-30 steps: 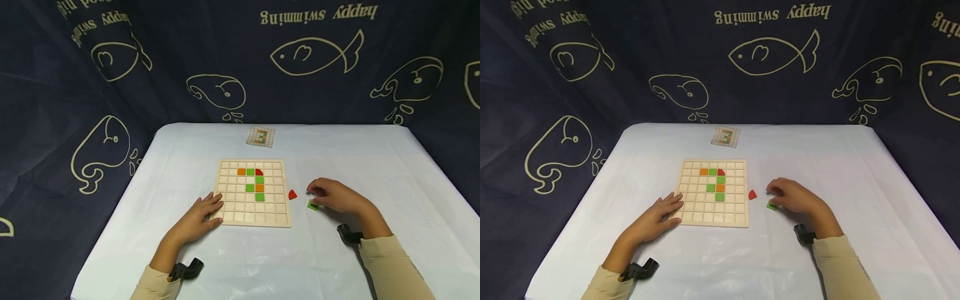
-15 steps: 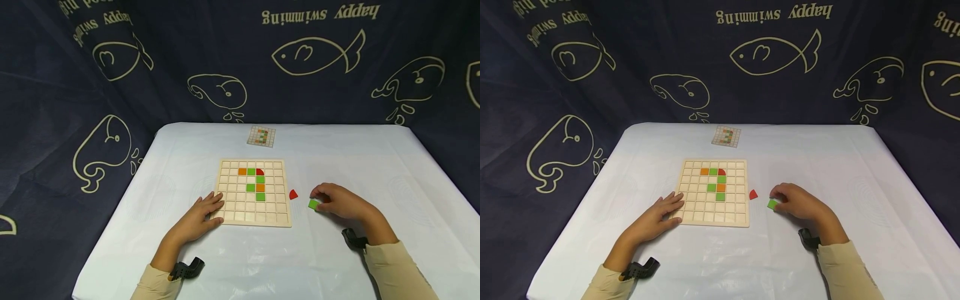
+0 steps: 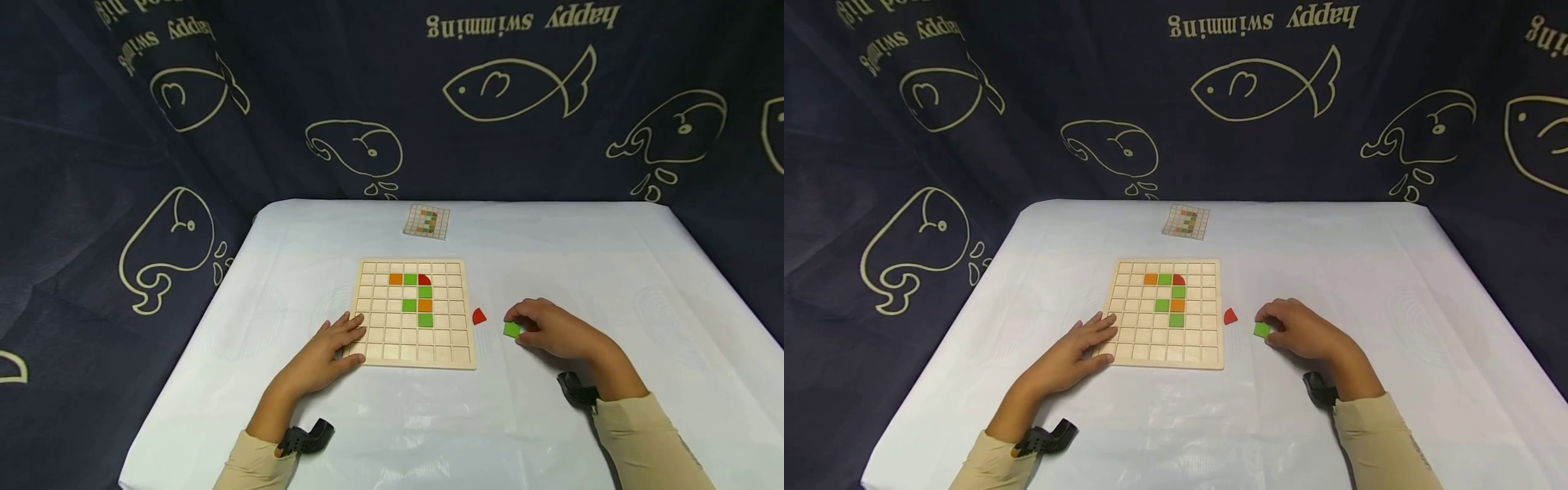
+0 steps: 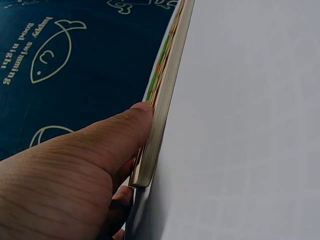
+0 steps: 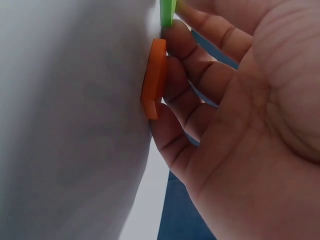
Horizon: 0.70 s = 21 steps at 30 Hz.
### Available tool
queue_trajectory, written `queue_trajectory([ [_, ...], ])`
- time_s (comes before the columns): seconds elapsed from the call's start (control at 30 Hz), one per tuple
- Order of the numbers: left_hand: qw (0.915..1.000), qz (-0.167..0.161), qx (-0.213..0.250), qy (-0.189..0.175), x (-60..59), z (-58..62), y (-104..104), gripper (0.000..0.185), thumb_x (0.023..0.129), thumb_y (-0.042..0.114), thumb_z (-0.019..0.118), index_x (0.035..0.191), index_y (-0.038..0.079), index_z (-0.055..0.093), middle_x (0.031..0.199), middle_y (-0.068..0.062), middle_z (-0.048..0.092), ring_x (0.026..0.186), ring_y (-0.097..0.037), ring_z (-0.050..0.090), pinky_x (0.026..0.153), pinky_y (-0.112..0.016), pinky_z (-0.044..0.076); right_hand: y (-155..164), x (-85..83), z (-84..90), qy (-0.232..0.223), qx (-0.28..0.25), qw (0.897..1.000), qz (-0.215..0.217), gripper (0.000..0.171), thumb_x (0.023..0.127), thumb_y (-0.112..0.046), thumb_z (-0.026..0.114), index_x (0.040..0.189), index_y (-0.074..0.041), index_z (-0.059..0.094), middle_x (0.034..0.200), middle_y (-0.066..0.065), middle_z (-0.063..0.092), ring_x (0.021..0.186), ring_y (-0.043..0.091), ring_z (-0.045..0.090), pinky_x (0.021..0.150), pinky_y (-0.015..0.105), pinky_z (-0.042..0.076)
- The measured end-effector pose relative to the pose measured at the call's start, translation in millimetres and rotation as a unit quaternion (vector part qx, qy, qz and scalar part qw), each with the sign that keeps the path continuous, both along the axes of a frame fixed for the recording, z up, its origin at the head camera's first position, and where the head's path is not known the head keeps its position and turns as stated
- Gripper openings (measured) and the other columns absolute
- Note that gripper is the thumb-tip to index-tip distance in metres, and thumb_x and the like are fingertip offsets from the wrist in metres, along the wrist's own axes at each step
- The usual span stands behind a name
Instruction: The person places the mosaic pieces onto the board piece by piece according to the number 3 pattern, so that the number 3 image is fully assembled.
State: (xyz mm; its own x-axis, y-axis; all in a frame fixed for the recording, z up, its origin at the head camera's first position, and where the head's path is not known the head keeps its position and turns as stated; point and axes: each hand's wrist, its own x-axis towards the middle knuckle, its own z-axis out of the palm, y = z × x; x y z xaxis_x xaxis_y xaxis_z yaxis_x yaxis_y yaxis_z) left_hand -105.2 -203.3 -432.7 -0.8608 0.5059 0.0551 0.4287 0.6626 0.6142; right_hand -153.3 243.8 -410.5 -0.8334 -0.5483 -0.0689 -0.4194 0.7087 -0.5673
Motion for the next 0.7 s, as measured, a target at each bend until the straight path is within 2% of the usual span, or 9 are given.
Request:
queue_trajectory([
  [0.23,1.0,0.003,0.0,0.0,-0.4,-2.6,-0.7,0.056,0.096,0.03,0.068,0.142,0.002,0.054,0.156,-0.008,0.037,0.149,-0.029,0.02,0.117,-0.06,0.01,-0.6,-0.1,-1.1,0.002,-0.002,1.0,0.007,0.028,0.086,-0.002,0.07,0.113,-0.008,0.067,0.097,-0.007,0.059,0.092,0.017,0.047,0.08,0.035,0.044],
  [0.5,1.0,0.003,0.001,0.002,-0.4,-2.5,-0.6,0.056,0.096,0.031,0.068,0.142,0.002,0.054,0.156,-0.008,0.037,0.149,-0.029,0.02,0.117,-0.06,0.009,-2.9,-0.9,1.3,-0.005,-0.001,1.0,0.0,0.027,0.087,0.0,0.067,0.112,-0.008,0.067,0.1,-0.004,0.061,0.095,0.019,0.05,0.083,0.039,0.046],
  [0.7,1.0,0.002,0.001,0.0,-0.3,-1.8,-0.4,0.056,0.096,0.03,0.068,0.142,0.002,0.054,0.156,-0.009,0.037,0.149,-0.029,0.02,0.117,-0.06,0.009,-5.6,-2.0,3.9,-0.018,-0.009,1.0,-0.021,0.024,0.09,-0.001,0.067,0.114,-0.006,0.065,0.105,0.002,0.061,0.094,0.021,0.054,0.084,0.042,0.049],
])
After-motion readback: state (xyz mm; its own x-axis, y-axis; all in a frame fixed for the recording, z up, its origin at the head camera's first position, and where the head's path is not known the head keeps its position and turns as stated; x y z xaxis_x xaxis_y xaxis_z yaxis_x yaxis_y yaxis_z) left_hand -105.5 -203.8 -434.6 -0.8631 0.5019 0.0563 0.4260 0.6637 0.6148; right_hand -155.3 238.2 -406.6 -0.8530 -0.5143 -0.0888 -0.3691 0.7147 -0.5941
